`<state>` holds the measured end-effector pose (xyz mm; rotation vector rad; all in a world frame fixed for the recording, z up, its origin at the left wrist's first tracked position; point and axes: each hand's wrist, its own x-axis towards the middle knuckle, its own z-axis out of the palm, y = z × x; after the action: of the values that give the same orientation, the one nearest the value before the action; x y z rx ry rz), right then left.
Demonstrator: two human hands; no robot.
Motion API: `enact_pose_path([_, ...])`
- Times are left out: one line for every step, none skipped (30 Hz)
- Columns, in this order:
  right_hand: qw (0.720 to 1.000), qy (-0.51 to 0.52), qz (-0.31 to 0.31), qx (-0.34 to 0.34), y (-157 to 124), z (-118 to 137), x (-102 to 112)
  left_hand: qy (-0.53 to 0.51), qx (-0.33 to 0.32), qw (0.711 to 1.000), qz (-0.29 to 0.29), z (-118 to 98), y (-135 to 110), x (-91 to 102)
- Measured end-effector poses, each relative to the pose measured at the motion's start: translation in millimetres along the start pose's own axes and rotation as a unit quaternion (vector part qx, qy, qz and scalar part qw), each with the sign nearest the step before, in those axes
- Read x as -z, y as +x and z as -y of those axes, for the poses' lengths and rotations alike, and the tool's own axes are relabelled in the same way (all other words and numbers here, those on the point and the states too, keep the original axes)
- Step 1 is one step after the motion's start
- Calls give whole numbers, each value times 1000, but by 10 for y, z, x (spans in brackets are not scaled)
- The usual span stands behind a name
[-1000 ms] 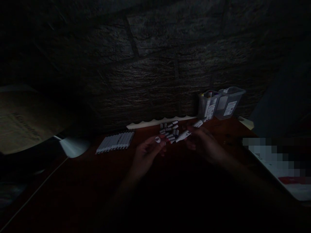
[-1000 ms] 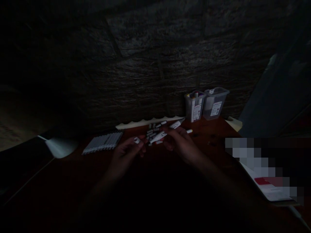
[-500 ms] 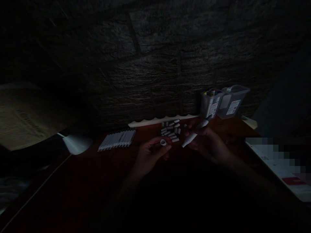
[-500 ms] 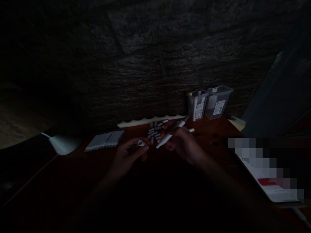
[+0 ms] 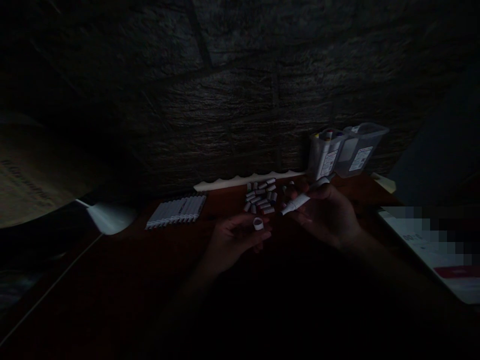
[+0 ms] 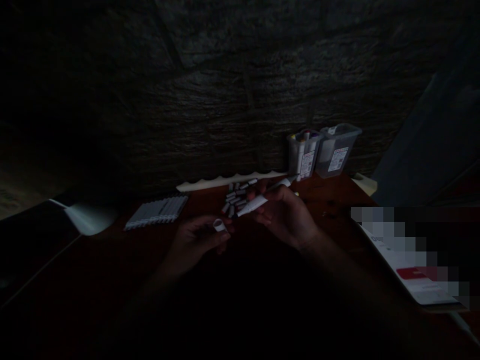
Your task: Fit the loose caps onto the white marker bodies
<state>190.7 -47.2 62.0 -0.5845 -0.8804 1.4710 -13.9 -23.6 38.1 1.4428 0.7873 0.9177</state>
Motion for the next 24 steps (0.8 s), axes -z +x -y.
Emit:
enact_pose_path([1000,13,3,-2,0,-1,3,3,3,1000,1,-2,2,2])
enact_pose_path([1000,26,5,-4,0,-3,5,6,6,1000,1,-2,4,3])
enact_pose_path([999,37,6,-9,0,-4,5,9,10,1000,0,-1,5,5])
enact_pose_path([999,48,6,-13,-1,-4,4,13,14,1000,-2,2,6,6])
enact_pose_path([998,58,6,-17,-2,-4,2,17,15,1000,-3,7,6,8])
enact_pose_path([998,66,7,-19,-3,-4,-2,23,15,1000,-4,12,6,9])
enact_pose_path([997,72,8,-21,-4,-4,-5,29,13,999,-2,17,6,10])
enact_pose_path([997,75,9,-22,-5,-3,-9,35,9,999,0,20,5,12])
enact_pose_path([997,77,9,-23,-5,-2,-14,41,5,999,2,21,5,13])
enact_pose_path([997,76,8,-24,-5,0,-18,47,0,999,3,20,5,14])
enact_pose_path([997,75,6,-24,-4,3,-23,53,-4,999,3,18,5,16])
enact_pose_path([997,75,2,-22,-3,5,-27,56,-8,998,0,15,6,18])
enact_pose_path([997,75,-2,-21,-2,8,-30,57,-11,998,-4,12,7,20])
enact_pose_path([997,76,-7,-19,0,10,-33,55,-14,998,-7,10,8,22])
enact_pose_path([997,77,-10,-19,1,12,-35,53,-15,998,-7,9,9,23])
enact_pose_path([997,77,-13,-21,1,13,-36,51,-17,999,-7,10,9,24])
enact_pose_path([997,75,-15,-24,1,14,-36,52,-18,998,-5,11,9,25])
enact_pose_path([997,72,-17,-27,-1,14,-36,54,-19,998,-3,13,9,26])
enact_pose_path([997,69,-20,-29,-3,14,-35,58,-18,998,-1,14,8,27])
enact_pose_path([997,65,-24,-29,-4,13,-33,62,-18,998,0,16,7,28])
enact_pose_path([997,60,-29,-30,-5,11,-31,66,-18,998,-2,18,6,30])
enact_pose_path([997,57,-36,-32,-3,8,-27,71,-17,997,-4,20,6,32])
enact_pose_path([997,54,-45,-36,3,3,-21,79,-18,997,-7,24,6,33])
enact_pose_path([996,51,-56,-41,13,-5,-12,90,-25,996,-12,29,6,34])
